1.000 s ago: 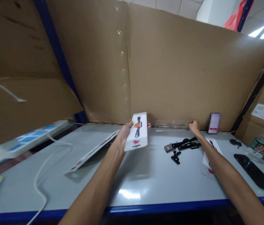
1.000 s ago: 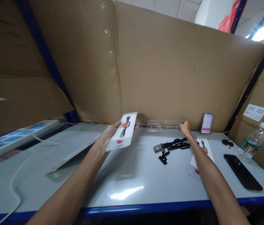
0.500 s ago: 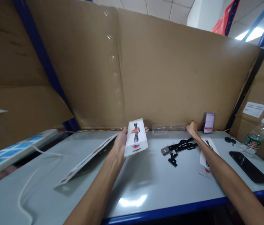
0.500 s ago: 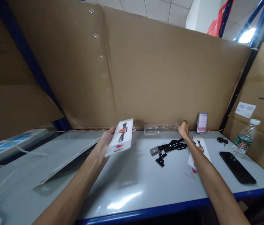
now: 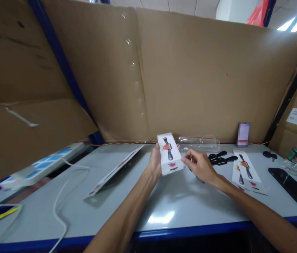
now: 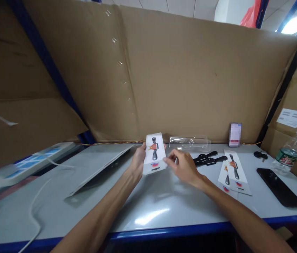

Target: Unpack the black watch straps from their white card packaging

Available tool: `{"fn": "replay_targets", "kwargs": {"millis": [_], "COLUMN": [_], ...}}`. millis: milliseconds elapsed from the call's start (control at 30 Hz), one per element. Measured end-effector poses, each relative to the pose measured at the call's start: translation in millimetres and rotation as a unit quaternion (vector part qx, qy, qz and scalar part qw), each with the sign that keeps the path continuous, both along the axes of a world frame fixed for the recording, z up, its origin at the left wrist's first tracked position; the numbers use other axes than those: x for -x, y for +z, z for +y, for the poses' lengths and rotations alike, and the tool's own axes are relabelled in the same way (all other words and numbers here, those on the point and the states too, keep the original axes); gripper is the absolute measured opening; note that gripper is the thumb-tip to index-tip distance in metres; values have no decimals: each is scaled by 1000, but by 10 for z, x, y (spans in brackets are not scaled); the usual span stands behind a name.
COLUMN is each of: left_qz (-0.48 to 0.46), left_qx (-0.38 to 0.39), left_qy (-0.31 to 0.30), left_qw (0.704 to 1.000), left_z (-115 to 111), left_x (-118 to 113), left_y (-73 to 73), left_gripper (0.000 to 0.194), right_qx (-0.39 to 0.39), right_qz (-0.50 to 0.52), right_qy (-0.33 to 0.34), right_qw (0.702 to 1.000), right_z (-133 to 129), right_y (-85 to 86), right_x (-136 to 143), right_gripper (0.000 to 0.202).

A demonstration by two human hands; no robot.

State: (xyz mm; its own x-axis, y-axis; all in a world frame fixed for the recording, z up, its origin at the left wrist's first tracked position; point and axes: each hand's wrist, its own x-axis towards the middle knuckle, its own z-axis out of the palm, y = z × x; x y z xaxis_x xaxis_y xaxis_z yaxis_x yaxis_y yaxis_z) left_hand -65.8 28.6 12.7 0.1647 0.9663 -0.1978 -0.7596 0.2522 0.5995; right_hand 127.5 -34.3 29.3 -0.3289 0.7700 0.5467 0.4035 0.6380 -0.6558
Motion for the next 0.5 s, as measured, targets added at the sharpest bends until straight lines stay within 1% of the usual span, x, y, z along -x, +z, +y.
{"fn": "replay_targets", "kwargs": {"millis": [100,200,367,433,500], "left_qz": [2,6,17,19,20], "left_qx": [0,10,24,27,28], "left_qy": [12,7,20,26,22], "left_qw": [1000,1000,999,999,999], "left_z": [-39,-67,-118,-137,-155], "left_x": [-35,-54,-86,-90,-85], "left_y": [15,48,95,103,106], "left_gripper": [55,51,47,47,48], "right_qx": [-7,-31,-61,-70,-88], "right_qz": [-19,-29,-63,-84,-98], "right_qy": [28,40,61,55,23], "right_qw": [999,998,994,992,991], "right_z": [-117,-97,-57,-74,-106], "right_y": [-102,-175,-188,-177,-168], "right_x": [65,44,-18,-17,6], "right_gripper": [22,22,23,21,19]}}
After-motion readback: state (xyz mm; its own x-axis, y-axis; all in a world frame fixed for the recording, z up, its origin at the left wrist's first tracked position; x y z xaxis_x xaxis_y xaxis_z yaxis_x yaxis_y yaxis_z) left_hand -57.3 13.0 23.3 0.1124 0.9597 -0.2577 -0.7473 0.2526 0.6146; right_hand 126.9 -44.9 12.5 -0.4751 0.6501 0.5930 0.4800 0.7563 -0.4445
